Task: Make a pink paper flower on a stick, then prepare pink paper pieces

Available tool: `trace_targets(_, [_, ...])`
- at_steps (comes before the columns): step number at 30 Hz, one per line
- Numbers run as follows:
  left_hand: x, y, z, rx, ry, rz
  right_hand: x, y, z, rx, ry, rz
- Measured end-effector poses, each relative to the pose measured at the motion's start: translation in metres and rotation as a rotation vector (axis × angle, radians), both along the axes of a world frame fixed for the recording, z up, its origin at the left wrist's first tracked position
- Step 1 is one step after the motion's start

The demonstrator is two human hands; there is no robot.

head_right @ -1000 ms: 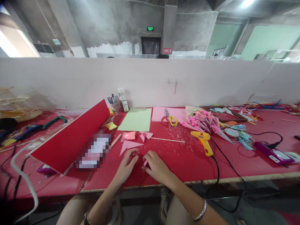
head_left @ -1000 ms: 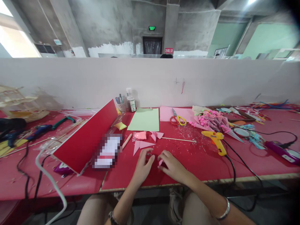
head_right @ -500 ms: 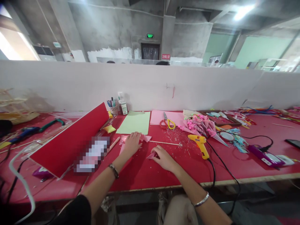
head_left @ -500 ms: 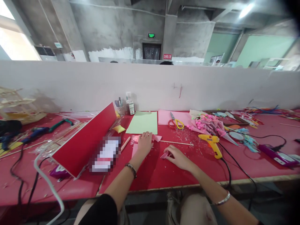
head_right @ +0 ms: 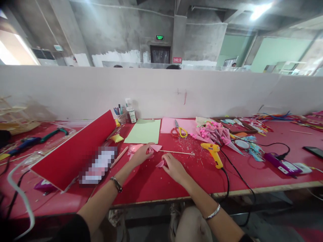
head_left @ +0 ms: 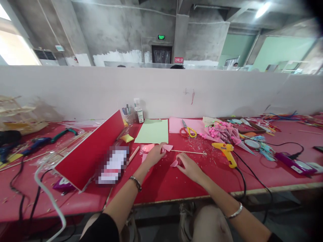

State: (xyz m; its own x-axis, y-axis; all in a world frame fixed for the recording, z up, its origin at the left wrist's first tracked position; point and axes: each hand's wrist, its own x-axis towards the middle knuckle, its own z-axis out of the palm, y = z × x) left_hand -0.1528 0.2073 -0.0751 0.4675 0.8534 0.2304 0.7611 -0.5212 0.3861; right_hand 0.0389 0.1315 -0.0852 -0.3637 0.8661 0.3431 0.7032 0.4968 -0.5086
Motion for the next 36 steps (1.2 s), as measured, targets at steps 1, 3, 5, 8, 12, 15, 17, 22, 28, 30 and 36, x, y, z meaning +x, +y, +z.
trace_targets(1, [-0.001,-0.004,0.000,-0.013,-0.009,-0.033,-0.001,0.001,0.001,-0.012,-0.008,0.021])
trace_targets(3, [-0.004,-0.012,-0.001,-0.034,-0.022,-0.085,0.000,0.003,0.002,-0.034,-0.017,0.074])
trace_targets(5, [-0.007,-0.018,-0.002,-0.044,-0.031,-0.104,0.001,0.005,0.003,-0.047,-0.026,0.132])
trace_targets(8, [-0.012,-0.024,-0.004,-0.043,-0.040,-0.087,0.004,0.008,0.003,-0.073,-0.043,0.143])
trace_targets(12, [-0.014,-0.026,-0.008,-0.035,-0.069,-0.095,0.005,0.012,0.001,-0.104,-0.039,0.103])
trace_targets(15, [-0.015,-0.025,-0.008,-0.039,-0.113,-0.126,0.005,0.015,0.001,-0.106,0.007,0.066])
trace_targets(17, [-0.015,-0.026,-0.006,-0.044,-0.147,-0.146,0.006,0.016,0.002,-0.109,0.064,0.033])
trace_targets(22, [-0.017,-0.030,0.004,-0.058,-0.214,-0.189,0.010,0.015,0.005,-0.197,0.249,0.043])
trace_targets(28, [-0.006,-0.039,0.004,-0.083,-0.240,-0.220,0.000,0.012,0.003,-0.356,0.395,0.169])
trace_targets(30, [-0.002,-0.043,0.003,-0.079,-0.239,-0.225,-0.004,0.013,0.001,-0.364,0.409,0.190])
trace_targets(36, [0.002,-0.055,0.004,-0.078,-0.243,-0.219,-0.002,0.017,-0.006,-0.332,0.381,0.161])
